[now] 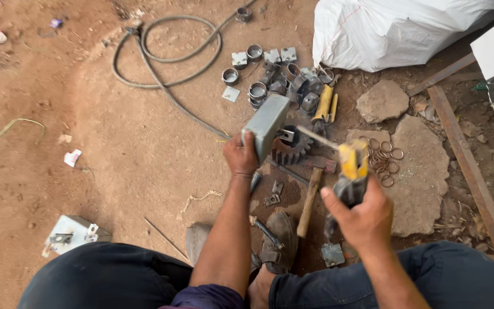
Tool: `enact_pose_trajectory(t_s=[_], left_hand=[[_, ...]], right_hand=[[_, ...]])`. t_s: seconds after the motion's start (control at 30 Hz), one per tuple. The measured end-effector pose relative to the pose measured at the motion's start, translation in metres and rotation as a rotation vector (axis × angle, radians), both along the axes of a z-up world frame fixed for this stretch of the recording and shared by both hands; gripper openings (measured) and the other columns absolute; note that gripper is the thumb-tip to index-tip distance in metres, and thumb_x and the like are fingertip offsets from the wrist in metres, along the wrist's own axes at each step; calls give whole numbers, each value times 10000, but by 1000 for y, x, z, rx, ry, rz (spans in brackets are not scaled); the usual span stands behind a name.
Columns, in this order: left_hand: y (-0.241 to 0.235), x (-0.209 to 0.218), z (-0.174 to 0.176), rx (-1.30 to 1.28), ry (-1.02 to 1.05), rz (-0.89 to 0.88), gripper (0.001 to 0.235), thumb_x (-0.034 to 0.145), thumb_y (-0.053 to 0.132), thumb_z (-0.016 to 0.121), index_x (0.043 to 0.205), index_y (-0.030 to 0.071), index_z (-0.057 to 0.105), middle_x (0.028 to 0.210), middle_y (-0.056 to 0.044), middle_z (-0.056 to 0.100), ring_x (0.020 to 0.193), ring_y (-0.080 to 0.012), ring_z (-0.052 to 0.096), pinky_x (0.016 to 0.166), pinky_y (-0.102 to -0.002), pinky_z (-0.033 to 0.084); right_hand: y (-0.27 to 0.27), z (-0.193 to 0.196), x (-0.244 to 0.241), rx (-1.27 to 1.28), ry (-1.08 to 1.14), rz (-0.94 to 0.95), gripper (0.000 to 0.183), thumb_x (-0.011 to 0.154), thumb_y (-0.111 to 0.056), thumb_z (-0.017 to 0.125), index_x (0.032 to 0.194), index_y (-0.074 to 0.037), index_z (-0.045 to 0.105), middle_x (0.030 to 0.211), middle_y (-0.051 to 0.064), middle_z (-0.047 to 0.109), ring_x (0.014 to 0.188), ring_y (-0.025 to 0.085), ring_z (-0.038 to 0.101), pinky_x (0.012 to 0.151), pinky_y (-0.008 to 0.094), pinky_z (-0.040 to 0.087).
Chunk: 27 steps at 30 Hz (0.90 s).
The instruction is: The person sits on the ground and uses a hammer to adjust a metal box. They then use a welding torch to attach a metal ring and a small metal plate to the box, creating sparks and smoke. The person handles the metal parts and tools throughout the process.
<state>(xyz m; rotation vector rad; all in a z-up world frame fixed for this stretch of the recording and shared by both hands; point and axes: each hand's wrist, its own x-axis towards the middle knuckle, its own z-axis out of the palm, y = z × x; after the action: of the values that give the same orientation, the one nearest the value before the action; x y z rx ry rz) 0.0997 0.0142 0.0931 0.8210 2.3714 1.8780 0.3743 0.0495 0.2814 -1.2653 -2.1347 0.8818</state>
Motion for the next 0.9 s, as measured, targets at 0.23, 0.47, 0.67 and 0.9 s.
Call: enact_pose_trajectory(t_s=[0.23,0.47,0.67,0.9], left_hand=[[-7,-4,-15,-40,118,-9,679,1061,583,394,666,73,605,589,-130,558,545,-301,575,548,-464,422],[-5,0,-4,-51,162,-22,627,1055,524,421,683,56,611,616,-172,574,579,-365,595,590,-498,430],[-7,2,5,-18,177,-18,586,1047,500,472,707,44,614,648,-194,594,626,-404,618,599,-508,452],[-9,1,2,17,126,-69,558,1028,488,478,728,44,634,641,-187,602,576,-369,617,564,-481,452]], right_hand=[[-10,-6,-17,28,7,28,466,781,-415,821,1033,-61,653,762,59,709,684,218,718,653,385,556],[-8,-18,-36,23,-23,3,431,776,-397,846,955,-62,642,751,77,706,677,233,712,658,397,554],[-7,-22,-38,22,7,33,427,792,-403,837,963,-66,640,750,63,707,678,219,715,648,379,554],[-9,-24,-40,-86,1,-5,450,777,-414,830,974,-60,636,734,49,707,643,201,706,626,365,559]])
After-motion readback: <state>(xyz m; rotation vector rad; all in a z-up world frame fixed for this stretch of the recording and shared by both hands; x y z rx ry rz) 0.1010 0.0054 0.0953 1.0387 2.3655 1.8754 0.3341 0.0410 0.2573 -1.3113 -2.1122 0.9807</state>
